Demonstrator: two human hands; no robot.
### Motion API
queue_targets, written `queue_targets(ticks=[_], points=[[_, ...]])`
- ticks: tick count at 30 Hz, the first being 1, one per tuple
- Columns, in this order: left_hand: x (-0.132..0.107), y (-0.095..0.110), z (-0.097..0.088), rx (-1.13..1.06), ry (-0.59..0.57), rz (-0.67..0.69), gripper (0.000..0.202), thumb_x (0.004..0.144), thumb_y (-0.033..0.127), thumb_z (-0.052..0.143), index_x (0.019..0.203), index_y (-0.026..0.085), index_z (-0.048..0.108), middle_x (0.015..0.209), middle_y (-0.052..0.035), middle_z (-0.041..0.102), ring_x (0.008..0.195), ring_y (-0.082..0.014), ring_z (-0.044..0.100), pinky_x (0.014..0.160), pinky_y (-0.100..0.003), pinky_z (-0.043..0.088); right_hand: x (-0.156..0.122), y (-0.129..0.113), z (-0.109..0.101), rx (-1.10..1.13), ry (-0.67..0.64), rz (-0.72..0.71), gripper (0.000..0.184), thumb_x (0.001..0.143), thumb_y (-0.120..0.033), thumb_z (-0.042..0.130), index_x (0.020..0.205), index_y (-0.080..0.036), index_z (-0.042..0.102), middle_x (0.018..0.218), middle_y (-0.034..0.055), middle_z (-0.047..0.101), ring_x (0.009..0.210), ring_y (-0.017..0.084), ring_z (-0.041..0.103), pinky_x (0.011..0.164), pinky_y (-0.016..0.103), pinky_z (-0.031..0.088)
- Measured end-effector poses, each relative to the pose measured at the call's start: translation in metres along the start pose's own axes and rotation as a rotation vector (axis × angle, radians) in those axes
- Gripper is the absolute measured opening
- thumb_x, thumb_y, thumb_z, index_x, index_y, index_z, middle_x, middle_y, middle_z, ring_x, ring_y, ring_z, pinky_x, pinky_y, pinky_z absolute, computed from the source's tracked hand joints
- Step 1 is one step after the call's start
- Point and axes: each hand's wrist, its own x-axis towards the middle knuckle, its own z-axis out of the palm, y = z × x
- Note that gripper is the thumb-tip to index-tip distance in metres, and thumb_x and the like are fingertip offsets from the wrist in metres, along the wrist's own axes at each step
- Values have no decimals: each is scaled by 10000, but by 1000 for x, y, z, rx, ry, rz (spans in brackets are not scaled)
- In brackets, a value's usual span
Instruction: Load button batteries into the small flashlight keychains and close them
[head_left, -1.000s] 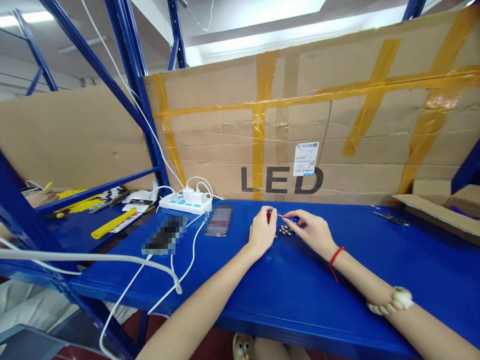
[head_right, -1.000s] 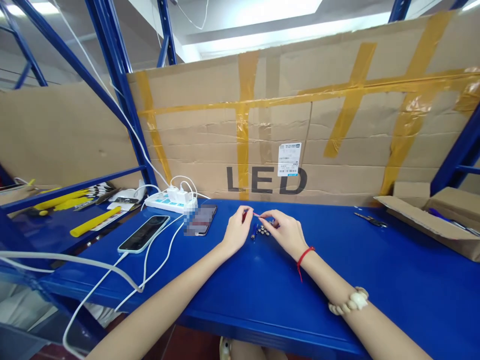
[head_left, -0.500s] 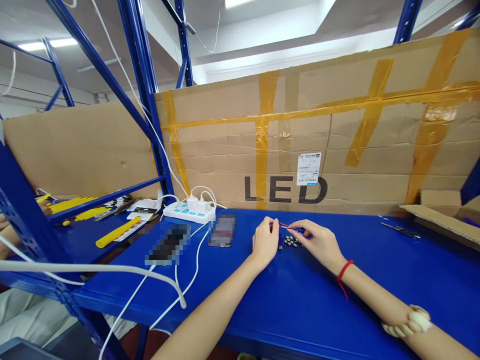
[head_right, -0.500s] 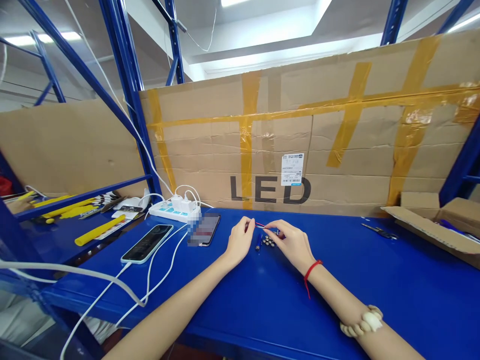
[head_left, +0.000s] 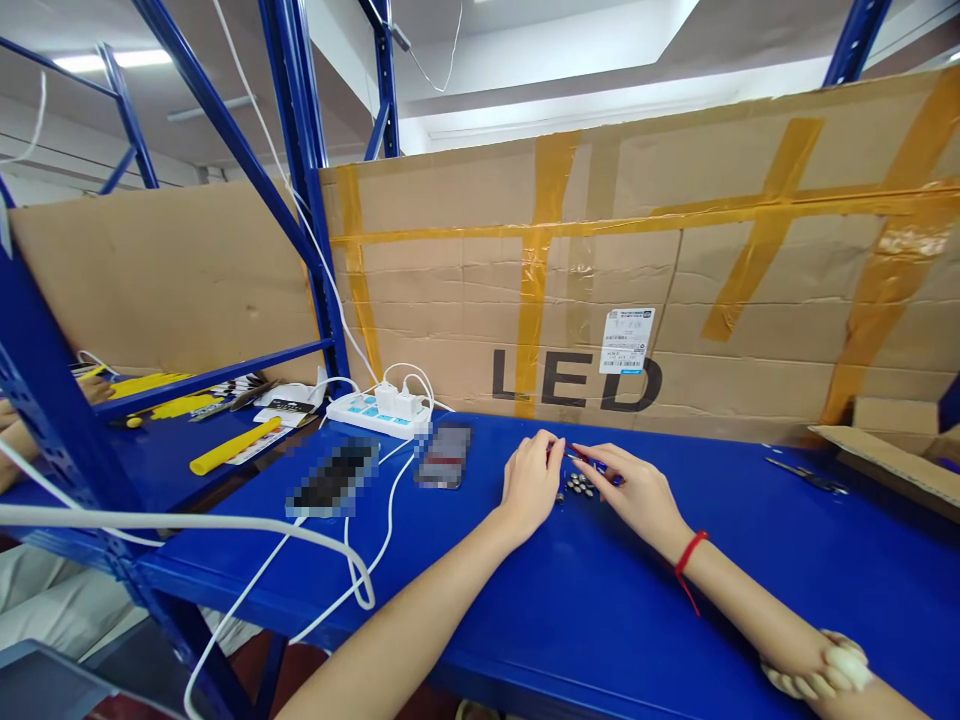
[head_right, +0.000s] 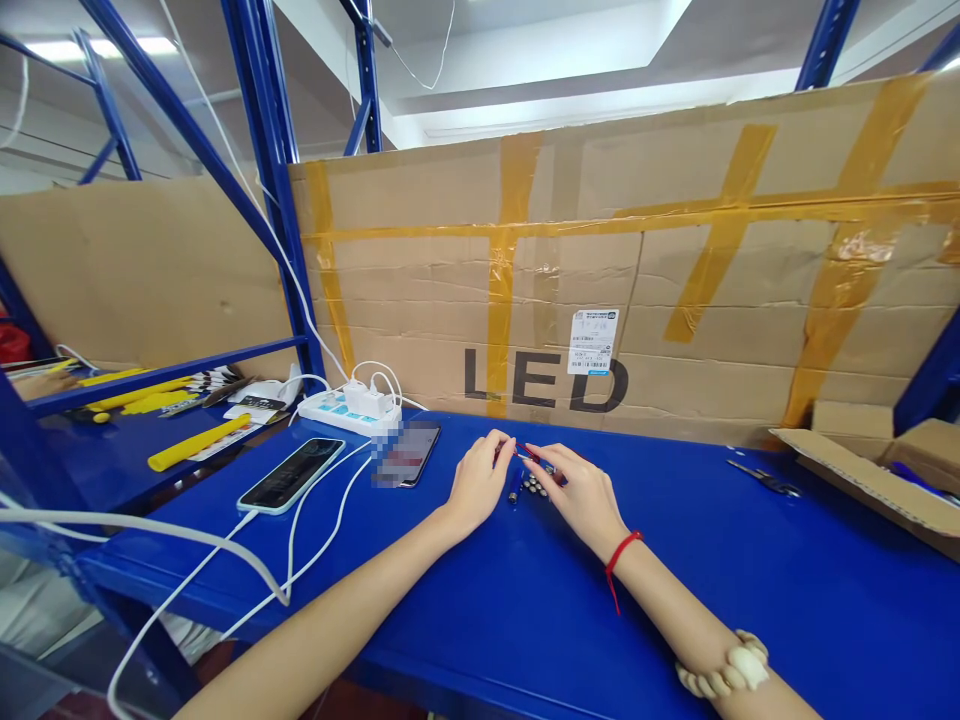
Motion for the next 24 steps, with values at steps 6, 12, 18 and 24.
queue_targets(ticks=[6,12,18,24], points=[[-1,2,-3,17,6,120,227,919,318,286,916,226,493,880,-16,595,853,-154,549,766,-265,412,-1,-2,6,313,-81,130,378,859,-431,443,1126,-199,579,705,14,584,415,90,510,430,233,444],[1,-3,-6,-69,-60,180,222,918,314,287,906,221,488,832,-10,580,816,-149,546,741,-251,415,-1,-4,5,324,-108,127,361,851,-433,450,1071,-183,590,690,15,561,435,95,491,424,237,421],[5,-5,-10,-206,-119,245,199,910,297,304,890,213,483,846,-5,597,789,-124,556,714,-215,409,1,-11,1,394,-135,151,344,848,-440,450,980,-154,587,598,-16,506,409,88,446,411,230,388],[3,-1,-10,-127,-30,201,185,878,321,359,807,216,493,709,33,571,633,-96,518,609,-187,376,3,-22,-4,383,-194,88,338,859,-443,426,750,-164,584,569,-20,472,436,91,458,464,231,406]])
